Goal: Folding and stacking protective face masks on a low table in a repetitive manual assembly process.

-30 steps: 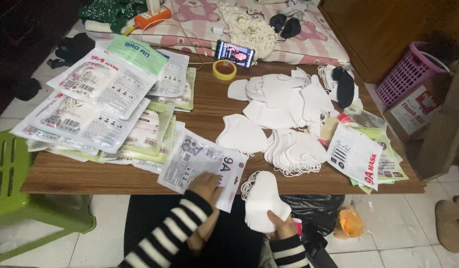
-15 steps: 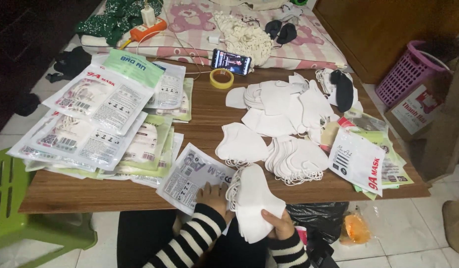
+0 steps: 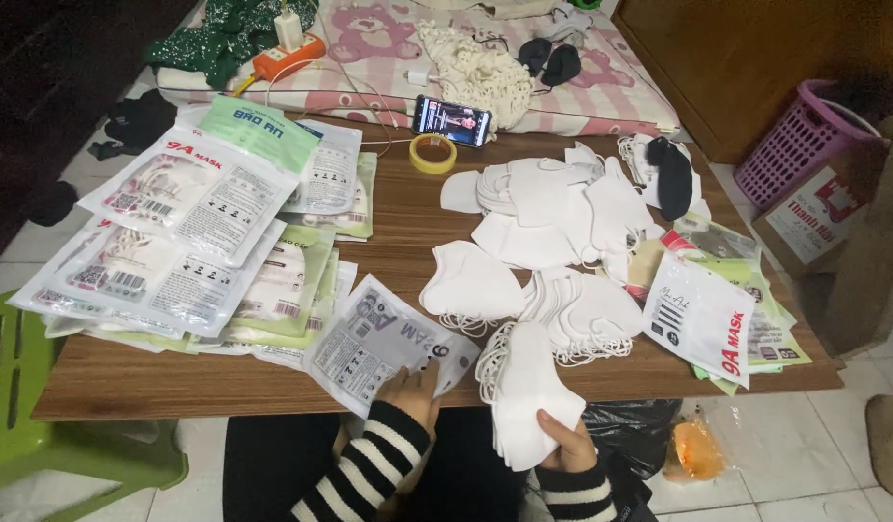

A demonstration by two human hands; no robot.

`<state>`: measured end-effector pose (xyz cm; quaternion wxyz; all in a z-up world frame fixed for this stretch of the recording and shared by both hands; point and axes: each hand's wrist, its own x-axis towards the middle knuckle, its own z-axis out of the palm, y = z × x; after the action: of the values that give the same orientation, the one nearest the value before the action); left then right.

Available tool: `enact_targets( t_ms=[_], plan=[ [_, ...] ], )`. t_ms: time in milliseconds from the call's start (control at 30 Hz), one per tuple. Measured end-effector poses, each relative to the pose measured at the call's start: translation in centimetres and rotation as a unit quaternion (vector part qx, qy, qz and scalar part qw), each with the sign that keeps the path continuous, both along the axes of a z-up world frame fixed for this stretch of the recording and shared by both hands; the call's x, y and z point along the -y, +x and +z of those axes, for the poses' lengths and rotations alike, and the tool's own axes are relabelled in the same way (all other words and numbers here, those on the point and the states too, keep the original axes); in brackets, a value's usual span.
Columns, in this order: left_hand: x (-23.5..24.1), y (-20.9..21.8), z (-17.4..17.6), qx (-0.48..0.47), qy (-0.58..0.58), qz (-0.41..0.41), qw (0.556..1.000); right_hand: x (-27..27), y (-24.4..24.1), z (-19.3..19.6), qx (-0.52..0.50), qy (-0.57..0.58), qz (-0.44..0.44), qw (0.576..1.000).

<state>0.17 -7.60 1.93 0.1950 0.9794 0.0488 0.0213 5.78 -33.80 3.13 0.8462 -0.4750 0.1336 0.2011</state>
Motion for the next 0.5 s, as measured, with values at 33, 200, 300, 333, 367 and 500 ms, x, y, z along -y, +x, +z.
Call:
enact_targets(
  t_ms=[33, 200, 300, 333, 367, 500],
  plan=[
    [0.1, 0.3, -0.5, -0.035, 0.033, -0.015, 0.999, 0.4, 0.0, -0.6, 0.012, -0.005, 0.008, 1.000],
    [1.2, -0.1, 5.6, -0.250, 0.054, -0.081, 0.963, 1.1, 0.5, -2.7, 0.012, -0.007, -0.005, 1.000],
    [1.8, -0.3, 4.8, -0.283, 0.042, -0.092, 0.954, 1.5, 0.6, -3.6, 0.049, 0.009, 0.032, 0.998],
    [2.0, -0.4, 3.8, -0.248, 0.054, -0.078, 0.964, 1.5, 0.6, -3.6, 0.055, 0.004, 0.050, 0.997],
    [2.2, -0.6, 2.9, -0.213, 0.065, -0.065, 0.973, 1.6, 0.7, -3.6, 0.061, 0.000, 0.068, 0.996],
    [0.8, -1.1, 1.2, -0.177, 0.005, -0.083, 0.981, 2.2, 0.5, -4.4, 0.033, 0.011, 0.053, 0.998]
  ],
)
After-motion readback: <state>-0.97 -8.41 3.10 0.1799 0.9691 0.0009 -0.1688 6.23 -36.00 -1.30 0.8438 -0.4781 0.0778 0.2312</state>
